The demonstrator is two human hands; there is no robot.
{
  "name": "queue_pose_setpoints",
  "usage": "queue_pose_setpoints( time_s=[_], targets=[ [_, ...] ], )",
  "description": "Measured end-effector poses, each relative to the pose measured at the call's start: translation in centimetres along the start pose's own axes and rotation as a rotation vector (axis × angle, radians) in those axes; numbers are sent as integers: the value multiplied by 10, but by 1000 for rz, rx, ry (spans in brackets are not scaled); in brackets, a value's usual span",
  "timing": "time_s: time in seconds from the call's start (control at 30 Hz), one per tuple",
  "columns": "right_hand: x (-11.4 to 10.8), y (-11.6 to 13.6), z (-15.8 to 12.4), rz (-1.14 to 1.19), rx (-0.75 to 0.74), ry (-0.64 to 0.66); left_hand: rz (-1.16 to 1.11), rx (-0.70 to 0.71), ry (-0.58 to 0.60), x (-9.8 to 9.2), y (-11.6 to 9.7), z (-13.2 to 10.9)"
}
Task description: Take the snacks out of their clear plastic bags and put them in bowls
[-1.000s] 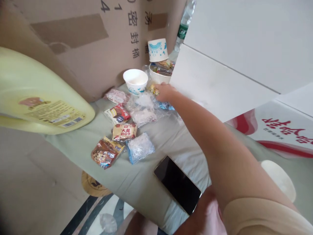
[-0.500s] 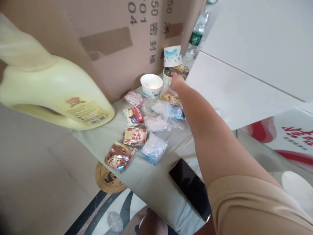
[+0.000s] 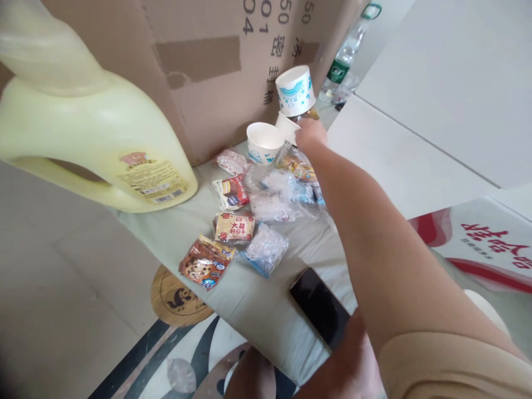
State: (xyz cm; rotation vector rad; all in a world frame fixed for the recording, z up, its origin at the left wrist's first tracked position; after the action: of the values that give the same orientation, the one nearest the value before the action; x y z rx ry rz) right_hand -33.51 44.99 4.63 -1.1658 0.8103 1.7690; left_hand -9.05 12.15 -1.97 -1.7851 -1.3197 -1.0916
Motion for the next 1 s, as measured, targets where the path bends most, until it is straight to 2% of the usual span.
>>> queue_pose_setpoints(
  time_s=[0.17, 0.27, 0.37, 0.5, 0.6, 0.67, 0.73, 0.87, 0.93, 1.0],
  targets=[
    [-50, 3, -18, 117, -11, -107, -108, 8, 47, -9, 0, 8],
    [-68, -11, -38, 233, 61, -145, -96, 23, 82, -8, -3, 6],
    [-85, -29, -60, 444, 146, -188, -80, 20, 75, -6, -4, 3],
    [-106, -55, -81, 788, 326, -267, -68, 26, 83, -4, 0, 4],
    [-117, -76, -92, 981, 524, -320, -68, 37, 97, -2, 1, 5],
    [-117, -86, -97, 1093, 661, -270, -62, 37, 88, -2, 2, 6],
    [-118, -90, -99, 1215, 726, -202, -54, 36, 80, -1, 2, 7],
    [-140, -103, -105, 1297, 630, -202, -26, 33, 75, 0, 7, 8],
    [-158, -113, -122, 1237, 533, -215, -12, 36, 70, 0, 9, 9],
    [-181, -130, -153, 1133, 453, -271, -7, 46, 71, 0, 12, 9]
  ],
)
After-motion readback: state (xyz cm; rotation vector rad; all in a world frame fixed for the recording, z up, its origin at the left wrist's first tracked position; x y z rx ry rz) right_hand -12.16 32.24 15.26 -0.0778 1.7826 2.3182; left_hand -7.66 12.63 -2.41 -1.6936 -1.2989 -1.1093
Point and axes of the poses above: each hand's wrist, its own z-axis towards the middle knuckle, its own x-axis out of the palm, y = z × x, the point moved 7 cm from there along z, towards the middle knuckle, and after that the axes turned 11 degrees about -y, right-handed, at the moved point
